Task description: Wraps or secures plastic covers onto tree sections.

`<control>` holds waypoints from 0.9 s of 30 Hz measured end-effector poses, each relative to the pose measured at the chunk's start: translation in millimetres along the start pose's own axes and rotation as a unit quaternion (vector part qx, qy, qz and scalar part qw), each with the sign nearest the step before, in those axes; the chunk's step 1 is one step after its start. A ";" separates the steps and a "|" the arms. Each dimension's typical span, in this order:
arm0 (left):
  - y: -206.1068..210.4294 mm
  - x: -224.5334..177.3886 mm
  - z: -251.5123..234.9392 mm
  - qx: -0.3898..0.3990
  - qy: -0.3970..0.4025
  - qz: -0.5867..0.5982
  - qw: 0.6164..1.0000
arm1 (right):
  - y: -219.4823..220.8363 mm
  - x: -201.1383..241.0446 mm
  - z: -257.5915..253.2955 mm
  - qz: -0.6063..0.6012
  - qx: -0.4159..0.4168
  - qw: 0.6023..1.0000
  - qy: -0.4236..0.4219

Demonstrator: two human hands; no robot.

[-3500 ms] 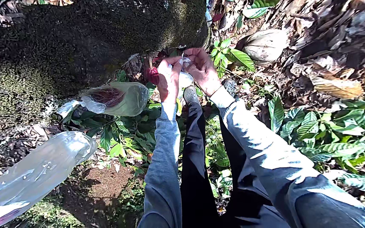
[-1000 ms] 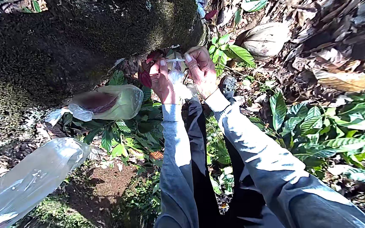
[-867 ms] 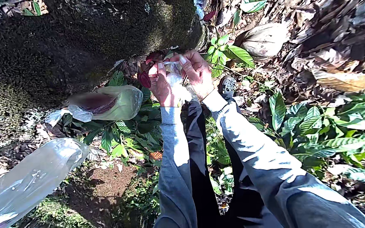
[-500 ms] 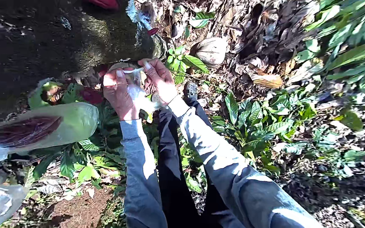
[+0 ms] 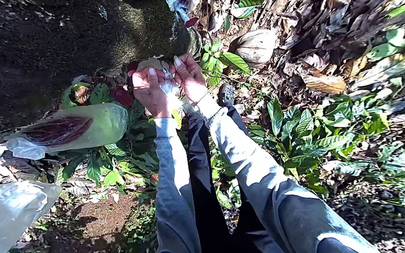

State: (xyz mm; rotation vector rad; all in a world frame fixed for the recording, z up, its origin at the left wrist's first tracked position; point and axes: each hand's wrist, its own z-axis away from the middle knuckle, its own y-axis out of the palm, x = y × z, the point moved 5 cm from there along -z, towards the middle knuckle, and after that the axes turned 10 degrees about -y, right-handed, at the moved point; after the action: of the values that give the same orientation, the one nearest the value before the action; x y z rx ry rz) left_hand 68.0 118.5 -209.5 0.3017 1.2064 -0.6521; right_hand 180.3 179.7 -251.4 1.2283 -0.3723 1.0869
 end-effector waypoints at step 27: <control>-2.6 -11.6 1.2 0.076 -0.082 0.023 0.993 | 4.2 21.3 3.1 0.071 0.079 0.994 0.024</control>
State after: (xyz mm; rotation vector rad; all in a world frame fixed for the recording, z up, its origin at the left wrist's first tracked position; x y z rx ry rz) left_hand 65.0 119.4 -198.0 0.3956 0.9917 -0.7162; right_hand 188.1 186.5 -232.1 1.3289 -0.3462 1.2857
